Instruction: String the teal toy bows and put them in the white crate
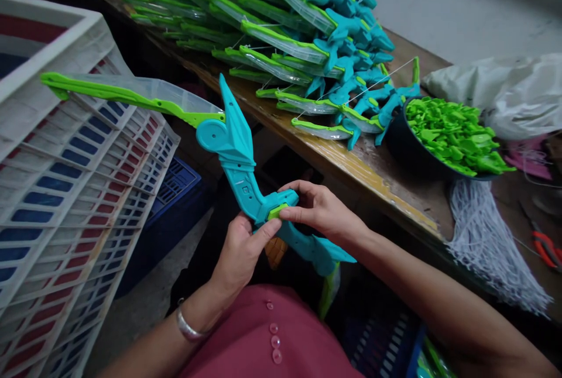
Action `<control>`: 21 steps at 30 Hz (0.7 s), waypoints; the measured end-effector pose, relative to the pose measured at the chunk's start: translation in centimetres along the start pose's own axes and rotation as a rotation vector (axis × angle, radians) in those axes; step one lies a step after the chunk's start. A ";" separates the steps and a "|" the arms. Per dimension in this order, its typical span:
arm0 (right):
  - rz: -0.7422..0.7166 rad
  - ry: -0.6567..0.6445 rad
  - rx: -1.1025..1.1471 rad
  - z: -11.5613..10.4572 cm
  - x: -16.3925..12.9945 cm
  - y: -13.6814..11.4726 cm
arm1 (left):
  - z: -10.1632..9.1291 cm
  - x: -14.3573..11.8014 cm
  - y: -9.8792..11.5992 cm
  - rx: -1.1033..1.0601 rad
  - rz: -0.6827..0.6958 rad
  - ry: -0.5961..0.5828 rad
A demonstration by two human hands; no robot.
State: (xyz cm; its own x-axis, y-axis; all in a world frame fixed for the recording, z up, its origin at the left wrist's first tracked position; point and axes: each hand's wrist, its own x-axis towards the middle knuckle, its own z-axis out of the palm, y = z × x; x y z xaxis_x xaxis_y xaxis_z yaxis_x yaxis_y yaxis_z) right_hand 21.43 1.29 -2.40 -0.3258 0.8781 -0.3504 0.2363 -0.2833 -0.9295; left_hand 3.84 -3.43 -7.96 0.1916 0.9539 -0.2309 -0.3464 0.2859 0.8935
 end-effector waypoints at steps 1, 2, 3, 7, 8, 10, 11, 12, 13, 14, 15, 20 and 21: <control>-0.017 0.009 -0.003 0.1 0.0 0.0 | 0.0 -0.1 0.0 0.005 0.002 0.005; -0.058 0.033 -0.023 0.2 -0.1 0.1 | 0.0 -0.1 0.1 0.011 0.004 0.011; -0.119 0.071 -0.059 0.3 -0.2 0.3 | 0.1 -0.1 0.1 0.016 0.006 0.019; -0.479 0.237 -0.278 0.7 -0.5 0.9 | 0.2 -0.1 0.2 0.023 0.002 0.051; -0.554 0.244 -0.333 0.7 -0.6 1.0 | 0.3 -0.2 0.2 0.023 0.001 0.054; -0.647 0.208 -0.406 0.6 -0.8 1.1 | 0.3 -0.2 -0.1 0.019 0.007 0.050; -0.663 0.173 -0.423 0.5 -0.8 1.1 | 0.2 -0.2 -0.2 0.017 0.012 0.042; -0.666 0.133 -0.425 0.4 -0.9 1.1 | 0.2 -0.2 -0.4 0.016 0.016 0.033; -0.656 0.092 -0.414 0.3 -0.9 1.0 | 0.2 -0.2 -0.5 0.019 0.020 0.023; -0.639 0.054 -0.397 0.3 -0.9 1.0 | 0.1 -0.2 -0.6 0.023 0.022 0.015; -0.619 0.030 -0.377 0.2 -0.9 0.9 | 0.0 -0.1 -0.6 0.031 0.022 0.012; -0.352 0.096 -0.190 -0.2 -0.3 0.7 | -0.4 0.0 -0.1 0.131 0.051 0.005; -0.236 0.050 -0.160 -0.4 -0.2 0.5 | -0.4 -0.1 0.0 0.161 0.066 -0.004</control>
State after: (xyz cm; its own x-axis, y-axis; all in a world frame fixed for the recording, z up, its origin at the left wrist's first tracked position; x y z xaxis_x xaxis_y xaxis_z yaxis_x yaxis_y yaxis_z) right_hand 21.99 1.10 -2.78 -0.3447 0.9314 -0.1169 0.3022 -0.0078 -0.9532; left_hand 3.41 -3.44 -8.07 0.1773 0.9696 -0.1684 -0.2065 0.2040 0.9569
